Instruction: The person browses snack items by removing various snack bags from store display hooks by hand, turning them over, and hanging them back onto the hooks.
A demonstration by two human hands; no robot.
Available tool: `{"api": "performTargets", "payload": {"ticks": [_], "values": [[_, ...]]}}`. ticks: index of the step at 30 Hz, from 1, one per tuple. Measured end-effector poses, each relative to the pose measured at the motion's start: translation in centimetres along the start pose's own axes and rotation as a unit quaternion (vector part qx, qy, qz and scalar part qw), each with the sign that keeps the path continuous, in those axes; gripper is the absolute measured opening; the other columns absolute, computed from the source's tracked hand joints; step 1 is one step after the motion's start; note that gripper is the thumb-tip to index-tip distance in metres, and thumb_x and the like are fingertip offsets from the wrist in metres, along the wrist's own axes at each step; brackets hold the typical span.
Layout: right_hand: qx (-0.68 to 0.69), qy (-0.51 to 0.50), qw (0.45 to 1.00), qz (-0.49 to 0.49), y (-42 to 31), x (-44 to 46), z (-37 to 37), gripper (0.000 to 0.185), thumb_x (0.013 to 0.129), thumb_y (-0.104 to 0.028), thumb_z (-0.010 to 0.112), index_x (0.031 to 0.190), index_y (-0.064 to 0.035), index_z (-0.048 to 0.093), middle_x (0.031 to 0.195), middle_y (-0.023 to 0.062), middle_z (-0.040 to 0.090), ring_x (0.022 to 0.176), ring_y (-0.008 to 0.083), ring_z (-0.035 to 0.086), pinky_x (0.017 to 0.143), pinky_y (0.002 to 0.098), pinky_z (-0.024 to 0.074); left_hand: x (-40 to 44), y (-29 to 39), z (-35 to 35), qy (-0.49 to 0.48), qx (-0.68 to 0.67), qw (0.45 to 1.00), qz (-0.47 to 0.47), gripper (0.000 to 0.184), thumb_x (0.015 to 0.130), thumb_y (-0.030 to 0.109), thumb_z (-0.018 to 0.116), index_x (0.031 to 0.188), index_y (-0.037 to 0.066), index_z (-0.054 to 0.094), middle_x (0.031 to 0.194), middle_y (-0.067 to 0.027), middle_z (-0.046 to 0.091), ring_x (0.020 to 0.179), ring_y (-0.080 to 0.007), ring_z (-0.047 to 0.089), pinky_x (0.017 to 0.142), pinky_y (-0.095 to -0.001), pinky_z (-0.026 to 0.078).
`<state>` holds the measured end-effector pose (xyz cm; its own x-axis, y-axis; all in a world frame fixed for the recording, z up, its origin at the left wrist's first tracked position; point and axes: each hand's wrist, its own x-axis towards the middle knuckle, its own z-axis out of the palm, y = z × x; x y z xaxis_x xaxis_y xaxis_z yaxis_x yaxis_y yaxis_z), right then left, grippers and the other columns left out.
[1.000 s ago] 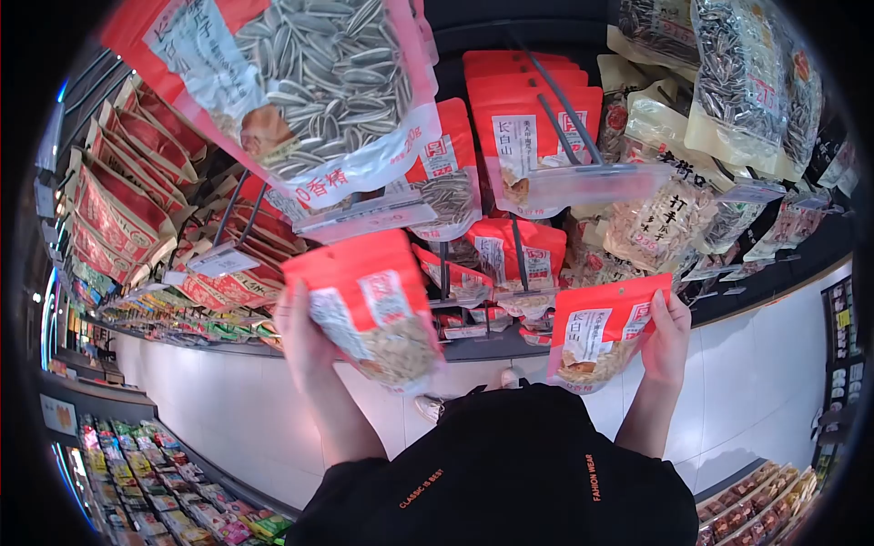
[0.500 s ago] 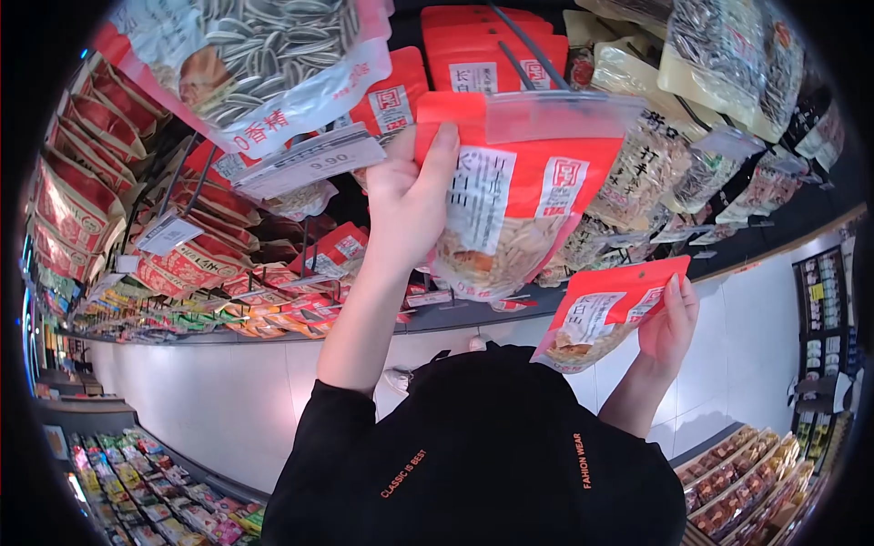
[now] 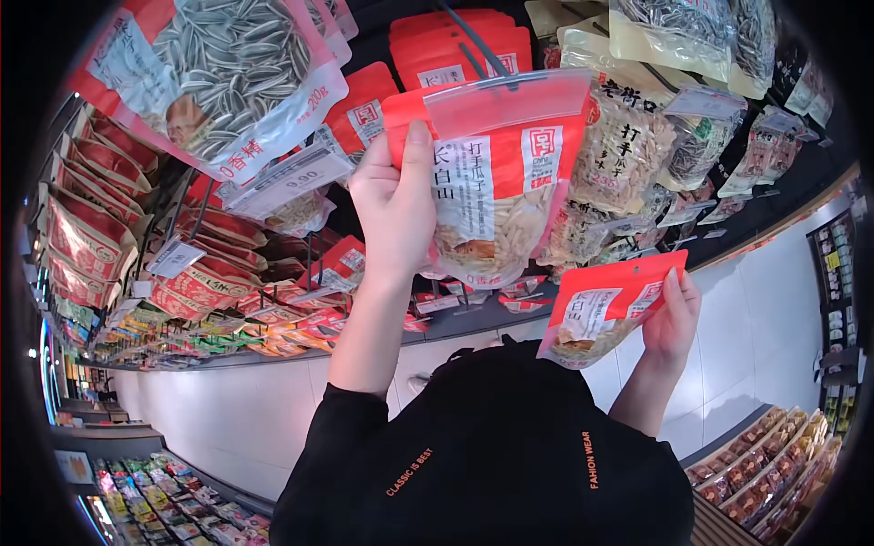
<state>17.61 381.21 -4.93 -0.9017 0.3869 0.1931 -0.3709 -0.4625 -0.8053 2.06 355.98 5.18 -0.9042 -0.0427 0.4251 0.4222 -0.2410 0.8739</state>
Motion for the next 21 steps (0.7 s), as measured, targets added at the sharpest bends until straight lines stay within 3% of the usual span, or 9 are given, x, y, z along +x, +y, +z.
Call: {"api": "performTargets", "payload": {"ticks": [4, 9, 15, 21], "values": [[-0.019, 0.005, 1.000, 0.013, 0.1, 0.2, 0.2, 0.023, 0.093, -0.015, 0.049, 0.100, 0.0050, 0.058, 0.094, 0.0107, 0.065, 0.083, 0.0130, 0.062, 0.077, 0.0252, 0.0457, 0.0, -0.3, 0.0, -0.013, 0.011, 1.000, 0.017, 0.020, 0.093, 0.017, 0.052, 0.096, -0.002, 0.060, 0.083, 0.0007, 0.060, 0.072, -0.0022, 0.049, 0.065, -0.0181, 0.040], [0.001, -0.018, 1.000, 0.010, 0.4, 0.1, 0.2, 0.023, 0.093, -0.012, 0.045, 0.104, 0.0051, 0.056, 0.099, 0.0131, 0.064, 0.087, 0.0157, 0.063, 0.080, 0.0280, 0.0470, 0.3, -1.5, -0.2, -0.010, -0.017, 1.000, -0.003, 0.021, 0.093, 0.017, 0.051, 0.098, -0.002, 0.059, 0.089, -0.0023, 0.062, 0.076, -0.0034, 0.053, 0.069, -0.0190, 0.042], [-0.019, -0.013, 1.000, 0.014, 0.5, 0.0, 3.2, 0.021, 0.093, -0.013, 0.048, 0.100, 0.0044, 0.058, 0.094, 0.0099, 0.065, 0.083, 0.0117, 0.061, 0.076, 0.0255, 0.0454, 1.5, -2.4, -0.6, -0.022, -0.037, 0.999, 0.000, 0.023, 0.093, 0.019, 0.052, 0.102, -0.002, 0.058, 0.091, -0.0032, 0.063, 0.079, -0.0048, 0.055, 0.071, -0.0209, 0.044], [0.024, -0.099, 0.994, 0.047, 1.8, 1.3, 7.1, 0.024, 0.093, -0.014, 0.046, 0.104, 0.0049, 0.056, 0.098, 0.0111, 0.064, 0.087, 0.0146, 0.062, 0.079, 0.0265, 0.0460, 3.8, -3.9, -0.7, 0.021, -0.066, 0.996, -0.063, 0.022, 0.093, 0.022, 0.052, 0.093, 0.001, 0.060, 0.087, -0.0027, 0.064, 0.076, -0.0064, 0.056, 0.069, -0.0234, 0.045]]}}
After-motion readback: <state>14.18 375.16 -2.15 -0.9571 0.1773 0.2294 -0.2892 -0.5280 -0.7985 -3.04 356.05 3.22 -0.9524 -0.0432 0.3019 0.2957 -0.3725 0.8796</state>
